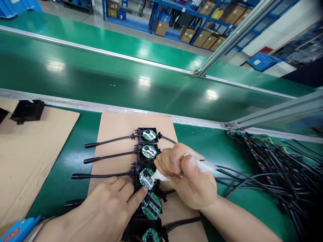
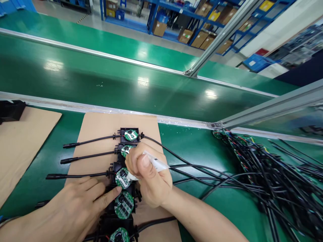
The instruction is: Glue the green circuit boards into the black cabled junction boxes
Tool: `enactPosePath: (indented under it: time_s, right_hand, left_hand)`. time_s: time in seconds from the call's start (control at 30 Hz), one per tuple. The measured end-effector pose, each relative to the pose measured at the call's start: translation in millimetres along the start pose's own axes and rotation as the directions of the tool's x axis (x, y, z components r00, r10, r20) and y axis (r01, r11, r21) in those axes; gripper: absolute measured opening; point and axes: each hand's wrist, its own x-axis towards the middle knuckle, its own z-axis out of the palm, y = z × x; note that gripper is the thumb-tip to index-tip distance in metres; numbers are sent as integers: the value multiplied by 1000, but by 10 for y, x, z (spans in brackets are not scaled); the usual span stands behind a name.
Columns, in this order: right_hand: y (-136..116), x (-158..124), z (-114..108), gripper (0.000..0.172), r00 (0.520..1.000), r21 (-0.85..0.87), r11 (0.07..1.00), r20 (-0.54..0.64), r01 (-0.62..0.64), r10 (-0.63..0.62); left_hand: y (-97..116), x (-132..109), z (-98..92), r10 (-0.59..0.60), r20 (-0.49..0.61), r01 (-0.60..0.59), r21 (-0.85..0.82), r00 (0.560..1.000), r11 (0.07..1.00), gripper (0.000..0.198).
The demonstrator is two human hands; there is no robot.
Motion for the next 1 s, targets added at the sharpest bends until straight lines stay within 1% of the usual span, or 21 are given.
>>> enactPosePath:
  time_s: [0.17, 0.27, 0.37, 0.43, 0.5, 0.6, 0.63, 0.7, 0.77, 0.87, 1.0]
  right_hand:
    - [80, 47, 19, 38, 999, -2, 999, -6, 49, -49]
    - [124, 65, -21, 37, 999, 31, 998, 3, 53, -53]
    - [81, 54, -81, 37, 999, 57, 997, -13, 54, -53]
    - [-4, 9, -95, 37, 998, 76, 995, -30, 59, -57]
    - [-99, -72, -64, 37, 998, 105, 994, -40, 43, -39]
    - [-152, -222, 58, 40, 999, 147, 988, -4, -37, 38]
    - [-132, -266, 105, 41, 998, 152, 986, 18, -63, 61]
    - [-40, -329, 189, 41, 995, 150, 985, 57, -85, 77]
    - [77, -357, 247, 40, 995, 143, 987, 74, -75, 65]
    - [189, -359, 282, 39, 995, 128, 989, 80, -68, 58]
    - [143, -351, 269, 38, 993, 57, 995, 86, -83, 78]
  left_hand:
    - [2, -8, 46, -11, -11, 11, 0, 1000, 1000, 62]
    - [2, -3, -18, -25, 6, 25, 5, 1000, 1000, 63]
    - [17, -13, -97, -37, 3, 37, 14, 999, 999, 60]
    - [57, -44, -105, -21, -63, 23, 36, 998, 999, 54]
    - [130, -91, -50, 0, -156, 9, 56, 988, 998, 47]
    - [274, -162, 130, 25, -309, -7, 60, 951, 998, 37]
    - [320, -178, 201, 36, -341, -14, 66, 939, 998, 37]
    - [394, -196, 330, 44, -370, -17, 76, 928, 997, 39]
    - [440, -199, 424, 25, -355, 0, 69, 935, 998, 43]
    - [466, -194, 493, -22, -341, 40, 45, 940, 998, 46]
    - [464, -195, 491, -25, -256, 36, 39, 966, 999, 50]
